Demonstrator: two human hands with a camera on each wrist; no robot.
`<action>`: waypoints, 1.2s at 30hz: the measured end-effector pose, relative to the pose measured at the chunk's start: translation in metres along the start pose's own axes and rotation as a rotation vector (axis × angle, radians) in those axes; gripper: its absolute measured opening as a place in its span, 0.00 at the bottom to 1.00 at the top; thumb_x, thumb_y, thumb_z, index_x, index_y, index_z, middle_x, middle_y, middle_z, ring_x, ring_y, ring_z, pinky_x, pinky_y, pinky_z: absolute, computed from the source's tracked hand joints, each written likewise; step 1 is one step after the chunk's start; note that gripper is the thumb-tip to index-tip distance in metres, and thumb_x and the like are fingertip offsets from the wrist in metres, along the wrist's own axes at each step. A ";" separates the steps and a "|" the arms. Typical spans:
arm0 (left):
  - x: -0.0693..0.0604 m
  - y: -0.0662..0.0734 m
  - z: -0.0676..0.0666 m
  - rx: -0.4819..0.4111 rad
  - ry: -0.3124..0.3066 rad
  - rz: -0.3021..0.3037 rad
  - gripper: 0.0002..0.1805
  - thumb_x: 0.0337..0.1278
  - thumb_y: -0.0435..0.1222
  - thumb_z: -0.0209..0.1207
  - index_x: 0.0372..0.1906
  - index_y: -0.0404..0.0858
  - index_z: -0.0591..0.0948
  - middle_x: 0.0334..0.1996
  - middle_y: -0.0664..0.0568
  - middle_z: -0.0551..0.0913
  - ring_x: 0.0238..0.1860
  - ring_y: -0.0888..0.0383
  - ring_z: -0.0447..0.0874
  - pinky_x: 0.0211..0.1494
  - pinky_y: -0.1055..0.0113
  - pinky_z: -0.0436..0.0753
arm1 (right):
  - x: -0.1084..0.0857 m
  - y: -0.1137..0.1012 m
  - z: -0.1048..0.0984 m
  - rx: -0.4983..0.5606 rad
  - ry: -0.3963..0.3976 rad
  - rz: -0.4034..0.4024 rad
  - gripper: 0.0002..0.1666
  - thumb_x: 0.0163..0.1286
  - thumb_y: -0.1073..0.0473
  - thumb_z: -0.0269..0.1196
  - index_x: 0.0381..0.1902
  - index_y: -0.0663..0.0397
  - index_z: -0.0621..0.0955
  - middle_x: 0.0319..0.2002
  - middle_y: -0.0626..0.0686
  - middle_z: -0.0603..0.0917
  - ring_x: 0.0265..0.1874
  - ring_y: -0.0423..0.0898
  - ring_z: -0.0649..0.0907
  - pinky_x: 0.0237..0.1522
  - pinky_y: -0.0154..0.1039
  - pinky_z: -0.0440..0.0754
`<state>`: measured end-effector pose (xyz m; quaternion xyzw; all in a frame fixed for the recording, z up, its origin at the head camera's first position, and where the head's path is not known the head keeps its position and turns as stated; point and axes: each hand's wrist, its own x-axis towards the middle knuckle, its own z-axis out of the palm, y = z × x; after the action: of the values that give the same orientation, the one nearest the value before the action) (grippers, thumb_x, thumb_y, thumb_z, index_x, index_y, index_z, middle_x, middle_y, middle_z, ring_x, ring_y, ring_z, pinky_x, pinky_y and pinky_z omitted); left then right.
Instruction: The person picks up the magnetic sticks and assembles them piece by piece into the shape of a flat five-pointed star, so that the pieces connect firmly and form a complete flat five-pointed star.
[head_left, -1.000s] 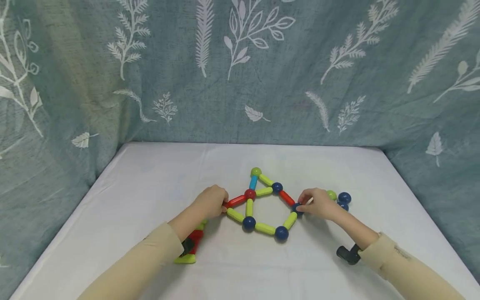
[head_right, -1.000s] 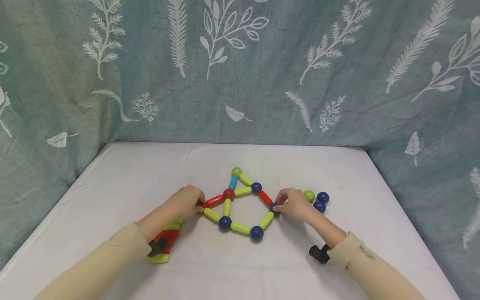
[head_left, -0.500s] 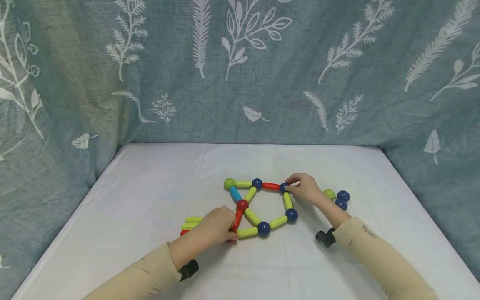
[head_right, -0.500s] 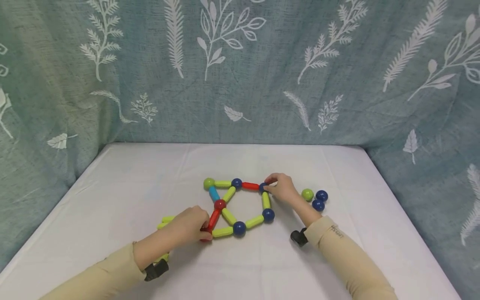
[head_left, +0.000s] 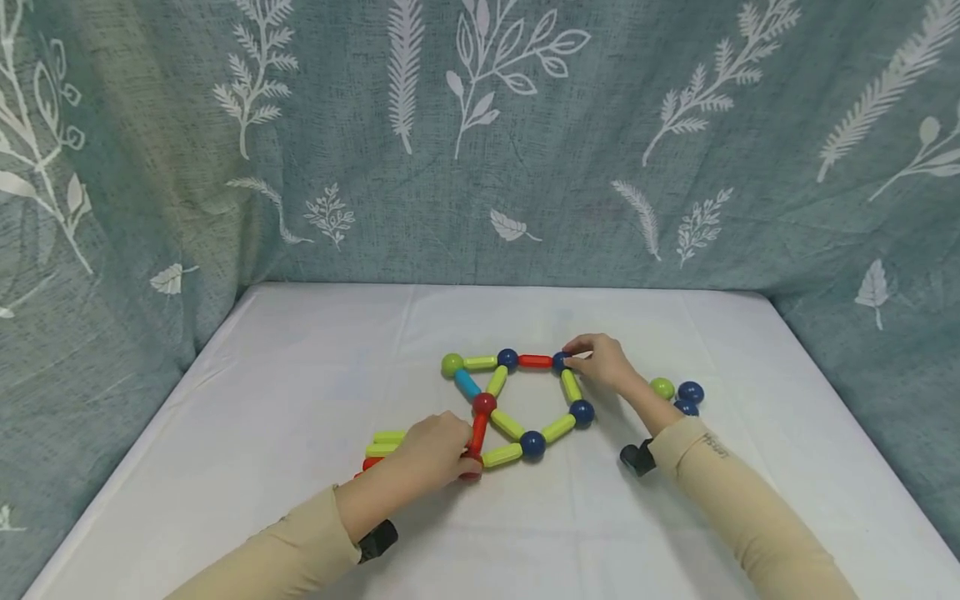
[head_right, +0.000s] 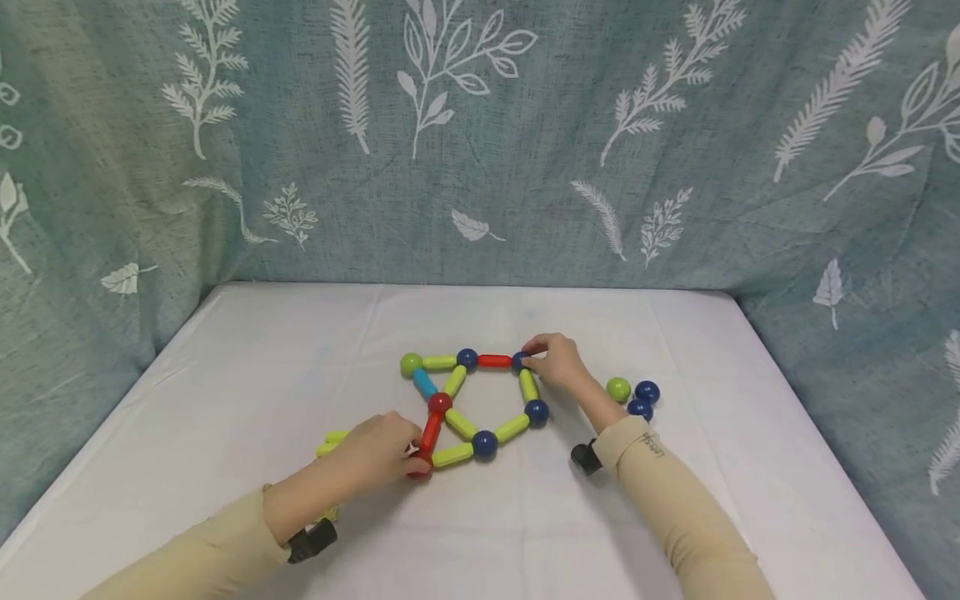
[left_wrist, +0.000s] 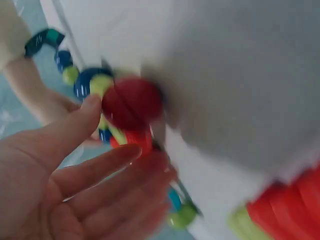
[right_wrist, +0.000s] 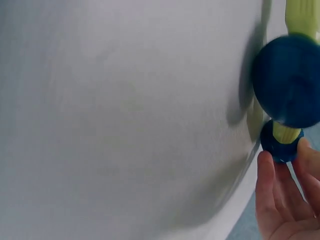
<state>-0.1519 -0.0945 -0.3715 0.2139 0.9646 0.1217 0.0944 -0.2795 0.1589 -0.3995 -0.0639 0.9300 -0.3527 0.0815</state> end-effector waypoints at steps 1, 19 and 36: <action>-0.001 -0.004 -0.003 0.004 -0.004 -0.015 0.15 0.41 0.41 0.70 0.28 0.34 0.80 0.18 0.52 0.75 0.22 0.59 0.72 0.26 0.70 0.74 | 0.000 0.000 -0.001 0.000 -0.003 0.000 0.14 0.64 0.62 0.60 0.47 0.62 0.79 0.47 0.60 0.80 0.45 0.53 0.78 0.44 0.43 0.77; -0.027 -0.098 -0.014 -0.159 -0.064 -0.099 0.09 0.54 0.27 0.58 0.41 0.28 0.80 0.32 0.48 0.78 0.32 0.56 0.73 0.38 0.62 0.78 | 0.000 0.000 -0.003 0.064 -0.075 0.060 0.14 0.62 0.64 0.61 0.46 0.62 0.78 0.47 0.61 0.79 0.36 0.49 0.81 0.38 0.37 0.81; 0.037 -0.078 -0.044 -0.245 0.106 -0.114 0.10 0.55 0.29 0.59 0.41 0.28 0.80 0.34 0.43 0.82 0.36 0.52 0.78 0.41 0.61 0.79 | -0.001 -0.003 0.000 0.070 -0.052 0.096 0.15 0.63 0.63 0.60 0.48 0.60 0.78 0.48 0.60 0.79 0.35 0.48 0.81 0.36 0.36 0.80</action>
<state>-0.2258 -0.1552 -0.3555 0.1387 0.9568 0.2442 0.0753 -0.2787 0.1566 -0.3971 -0.0252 0.9168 -0.3787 0.1246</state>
